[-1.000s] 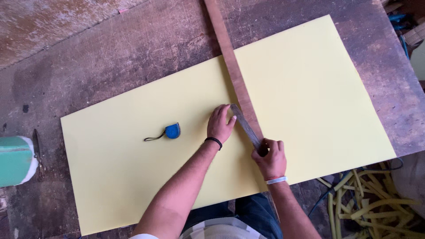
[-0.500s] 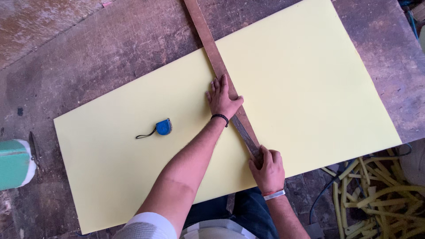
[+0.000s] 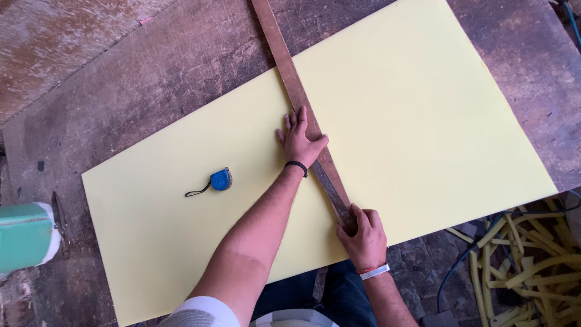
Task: The person carries a hand saw to a workbench, measures a large yellow foam sheet with a tape measure, aligns a wooden straightedge across the foam, and saws the foam along the straightedge. They then measure the cut foam piece and use the tape measure to measure a wooden slatted frame on the floor.
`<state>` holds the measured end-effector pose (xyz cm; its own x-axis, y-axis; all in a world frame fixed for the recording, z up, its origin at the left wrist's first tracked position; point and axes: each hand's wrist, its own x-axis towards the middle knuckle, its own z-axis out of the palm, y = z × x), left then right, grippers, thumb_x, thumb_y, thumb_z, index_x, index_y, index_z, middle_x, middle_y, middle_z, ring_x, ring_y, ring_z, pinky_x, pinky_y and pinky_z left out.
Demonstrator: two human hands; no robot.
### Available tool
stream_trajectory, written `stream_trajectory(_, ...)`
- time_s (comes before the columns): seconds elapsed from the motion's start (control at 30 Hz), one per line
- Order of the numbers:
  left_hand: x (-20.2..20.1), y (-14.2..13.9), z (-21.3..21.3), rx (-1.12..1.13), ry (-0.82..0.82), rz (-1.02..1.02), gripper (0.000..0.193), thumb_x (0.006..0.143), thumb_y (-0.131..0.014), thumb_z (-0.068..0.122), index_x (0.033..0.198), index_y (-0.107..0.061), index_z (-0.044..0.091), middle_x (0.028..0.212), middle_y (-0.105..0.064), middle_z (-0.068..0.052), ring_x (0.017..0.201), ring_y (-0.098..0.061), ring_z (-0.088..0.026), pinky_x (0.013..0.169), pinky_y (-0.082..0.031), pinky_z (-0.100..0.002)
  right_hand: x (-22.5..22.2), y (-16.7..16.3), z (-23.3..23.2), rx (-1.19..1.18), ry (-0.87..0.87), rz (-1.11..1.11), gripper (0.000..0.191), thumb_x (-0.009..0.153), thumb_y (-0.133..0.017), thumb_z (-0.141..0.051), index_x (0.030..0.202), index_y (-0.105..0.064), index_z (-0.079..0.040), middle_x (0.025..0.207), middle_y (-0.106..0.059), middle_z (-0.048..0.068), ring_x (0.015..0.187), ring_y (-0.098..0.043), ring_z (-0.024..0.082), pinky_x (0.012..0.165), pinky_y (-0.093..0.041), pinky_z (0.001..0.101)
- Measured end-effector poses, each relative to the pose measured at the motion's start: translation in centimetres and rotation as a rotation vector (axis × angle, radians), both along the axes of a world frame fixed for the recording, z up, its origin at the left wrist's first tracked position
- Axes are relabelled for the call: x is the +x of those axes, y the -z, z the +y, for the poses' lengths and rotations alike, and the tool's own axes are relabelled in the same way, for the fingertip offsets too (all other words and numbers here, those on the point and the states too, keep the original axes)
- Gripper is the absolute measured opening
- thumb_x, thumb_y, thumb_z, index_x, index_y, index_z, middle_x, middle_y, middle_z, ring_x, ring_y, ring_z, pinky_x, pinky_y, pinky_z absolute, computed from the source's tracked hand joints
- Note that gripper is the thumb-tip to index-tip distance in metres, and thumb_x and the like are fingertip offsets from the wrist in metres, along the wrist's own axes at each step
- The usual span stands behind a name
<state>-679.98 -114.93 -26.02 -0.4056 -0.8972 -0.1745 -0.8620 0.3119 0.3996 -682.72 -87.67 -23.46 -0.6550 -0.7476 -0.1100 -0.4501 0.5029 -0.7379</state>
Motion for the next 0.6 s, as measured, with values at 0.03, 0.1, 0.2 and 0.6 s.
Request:
stream_trajectory(0.03,0.02,0.07,-0.01,-0.002,-0.002,-0.001,0.108,0.077,-0.078,0.05,0.163,-0.016,0.027,0.172,-0.015,-0.01,0.159,-0.008,-0.031,0.124,0.007,-0.064,0.02,0.0,0.0,0.001,0.001,-0.006,0.059,0.071,-0.085,-0.023,0.125,-0.068,-0.007,0.108,-0.066,0.01,0.091,-0.07,0.027,0.079,-0.06,0.0381)
stream_trajectory(0.1,0.02,0.24,-0.01,-0.003,-0.003,-0.002,0.108,0.078,-0.077,0.049,0.163,-0.016,0.026,0.172,-0.014,-0.011,0.159,-0.008,-0.032,0.124,0.007,-0.064,-0.01,-0.05,-0.03,0.004,0.006,-0.018,0.058,0.07,-0.084,-0.022,0.124,-0.068,-0.007,0.108,-0.066,0.01,0.092,-0.071,0.027,0.079,-0.06,0.0382)
stream_trajectory(0.2,-0.02,0.34,0.09,0.002,-0.008,-0.021,0.108,0.076,-0.078,0.049,0.163,-0.017,0.026,0.172,-0.014,-0.01,0.159,-0.008,-0.031,0.124,0.006,-0.063,0.0,-0.14,0.0,-0.027,0.019,-0.02,0.057,0.07,-0.084,-0.022,0.123,-0.069,-0.007,0.108,-0.066,0.01,0.092,-0.071,0.026,0.079,-0.06,0.0373)
stream_trajectory(0.6,0.13,1.03,0.24,0.001,-0.002,-0.01,0.108,0.079,-0.079,0.048,0.163,-0.016,0.025,0.172,-0.014,-0.013,0.159,-0.008,-0.032,0.123,0.006,-0.065,-0.13,-0.58,0.5,0.006,-0.01,-0.033,0.055,0.073,-0.085,-0.025,0.122,-0.069,-0.007,0.106,-0.064,0.012,0.089,-0.069,0.028,0.078,-0.06,0.0386)
